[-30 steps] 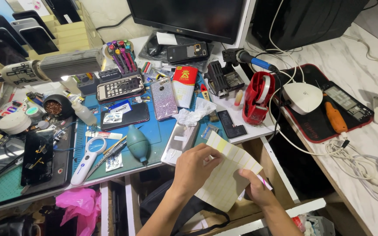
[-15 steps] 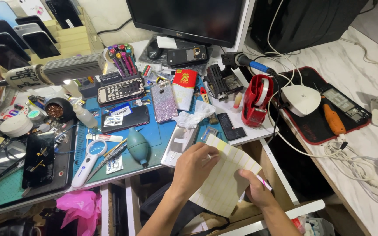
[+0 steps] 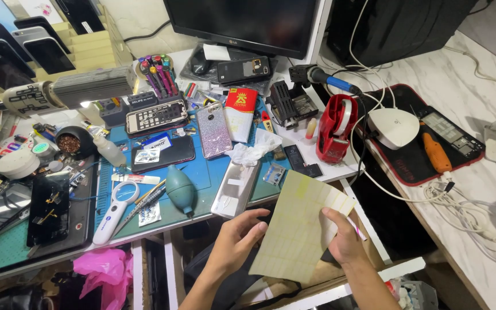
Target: Writing notes in a notebook and labeling a mobile phone battery component at a repair station.
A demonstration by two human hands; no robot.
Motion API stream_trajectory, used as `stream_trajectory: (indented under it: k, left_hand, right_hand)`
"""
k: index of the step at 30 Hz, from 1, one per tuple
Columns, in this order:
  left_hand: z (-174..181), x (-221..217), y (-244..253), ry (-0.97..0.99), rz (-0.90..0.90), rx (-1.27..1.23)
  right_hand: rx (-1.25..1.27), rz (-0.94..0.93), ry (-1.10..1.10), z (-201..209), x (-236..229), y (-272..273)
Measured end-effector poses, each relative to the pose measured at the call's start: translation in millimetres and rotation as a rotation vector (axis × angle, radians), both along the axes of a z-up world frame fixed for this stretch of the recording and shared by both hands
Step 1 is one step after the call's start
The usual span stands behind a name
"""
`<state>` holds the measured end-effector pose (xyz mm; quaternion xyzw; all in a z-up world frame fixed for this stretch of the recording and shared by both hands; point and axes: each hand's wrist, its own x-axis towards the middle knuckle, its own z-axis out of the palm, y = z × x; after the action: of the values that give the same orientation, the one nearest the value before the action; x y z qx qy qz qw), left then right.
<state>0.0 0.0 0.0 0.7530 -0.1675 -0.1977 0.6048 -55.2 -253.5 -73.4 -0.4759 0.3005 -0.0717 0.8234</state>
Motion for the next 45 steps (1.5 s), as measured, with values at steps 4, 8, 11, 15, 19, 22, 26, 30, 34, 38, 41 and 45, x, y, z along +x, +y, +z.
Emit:
stream_trajectory:
  k: [4, 8, 11, 15, 19, 22, 26, 30, 34, 38, 41, 45]
  left_hand:
    - [5.5, 1.1, 5.0, -0.130, 0.007, 0.010]
    - [6.4, 4.2, -3.6, -0.582, 0.128, 0.056]
    - [7.2, 3.9, -19.9, -1.025, 0.195, 0.096]
    - [-4.8, 8.2, -38.7, -1.169, 0.157, 0.258]
    - [-9.9, 12.7, -50.6, -1.167, 0.169, 0.321]
    - [-8.8, 11.5, -54.4, -1.184, 0.169, 0.338]
    - [-6.9, 13.1, -58.6, -1.216, 0.165, 0.332]
    - [-5.0, 14.2, -62.1, -1.246, 0.198, 0.280]
    - [-8.5, 16.7, -63.6, -1.285, 0.203, 0.229]
    - [-11.1, 16.7, -59.9, -1.205, 0.191, 0.205]
    - [-14.5, 17.2, -56.5, -0.996, 0.198, 0.205]
    - [-12.8, 15.2, -56.1, -0.930, 0.174, 0.181]
  right_hand:
    - [-0.187, -0.028, -0.164, 35.6, 0.1, 17.2]
    - [-0.099, 0.071, -0.116, 44.4, -1.0, 23.5]
    - [-0.085, 0.068, -0.083, 47.9, -2.1, 28.1]
    - [-0.163, 0.223, -0.153, 44.4, -6.6, 25.5]
    - [-0.265, 0.328, -0.273, 46.7, -10.0, 21.1]
    - [-0.292, 0.358, -0.423, 38.5, -8.1, 16.7]
    - [-0.276, 0.348, -0.365, 42.5, -11.2, 15.6]
    - [-0.261, 0.350, -0.296, 45.5, -11.8, 14.6]
    - [-0.270, 0.353, -0.321, 49.6, -12.5, 16.4]
    - [-0.345, 0.272, -0.260, 30.0, -10.9, 13.1]
    - [-0.290, 0.248, -0.280, 39.2, -10.0, 16.5]
    - [-0.259, 0.253, -0.290, 33.3, -9.9, 16.4]
